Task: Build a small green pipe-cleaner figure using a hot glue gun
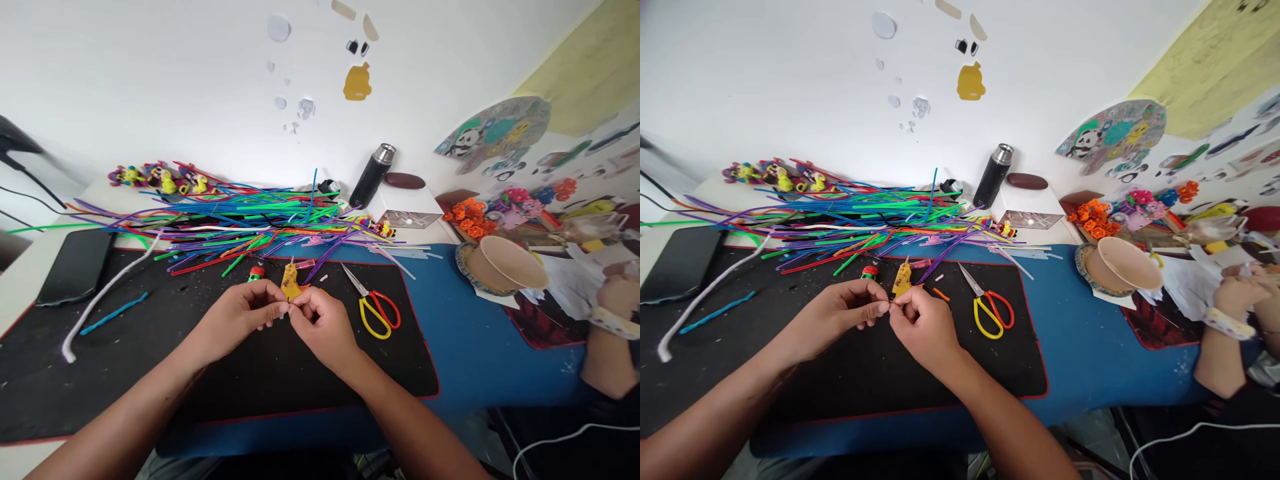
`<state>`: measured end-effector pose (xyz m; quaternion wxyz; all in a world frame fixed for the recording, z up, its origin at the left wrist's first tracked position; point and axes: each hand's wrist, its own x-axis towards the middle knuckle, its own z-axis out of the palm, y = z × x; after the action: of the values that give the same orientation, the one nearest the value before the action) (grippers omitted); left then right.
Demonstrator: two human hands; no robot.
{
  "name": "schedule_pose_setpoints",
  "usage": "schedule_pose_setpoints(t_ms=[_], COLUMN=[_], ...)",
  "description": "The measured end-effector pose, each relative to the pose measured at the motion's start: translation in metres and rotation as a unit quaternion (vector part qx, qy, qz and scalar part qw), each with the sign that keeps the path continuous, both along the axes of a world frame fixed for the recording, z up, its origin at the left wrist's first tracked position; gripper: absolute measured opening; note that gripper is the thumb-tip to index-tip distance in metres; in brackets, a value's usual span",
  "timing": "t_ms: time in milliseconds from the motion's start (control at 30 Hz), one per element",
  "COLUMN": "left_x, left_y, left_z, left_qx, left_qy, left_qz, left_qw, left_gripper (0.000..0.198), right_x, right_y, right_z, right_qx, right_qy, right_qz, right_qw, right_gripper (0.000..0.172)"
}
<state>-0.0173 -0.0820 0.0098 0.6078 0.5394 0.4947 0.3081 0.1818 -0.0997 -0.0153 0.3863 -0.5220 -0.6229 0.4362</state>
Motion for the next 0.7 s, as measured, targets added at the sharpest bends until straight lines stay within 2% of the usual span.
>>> schedule_pose_setpoints(t_ms=[367,700], left_x=[-0.015,-0.026], left_y=[-0.011,-0.023], left_z=[-0.01,-0.02], left_qx=[0.01,-0.012], left_qy=[-0.004,0.006], left_qz=[0.014,0.033], left_qw=[1.0,0.999], left_gripper=[0.046,0.049], right_x=[-0.013,-0.021], right_y=[-0.006,-0.008], right_z=[-0.009,-0.021], right_qx=[0.006,0.029], right_qy=[-0.031,-0.052], right_qz=[0.028,0.065], right_qw=[0.999,0.996], right_gripper=[0.011,0.01])
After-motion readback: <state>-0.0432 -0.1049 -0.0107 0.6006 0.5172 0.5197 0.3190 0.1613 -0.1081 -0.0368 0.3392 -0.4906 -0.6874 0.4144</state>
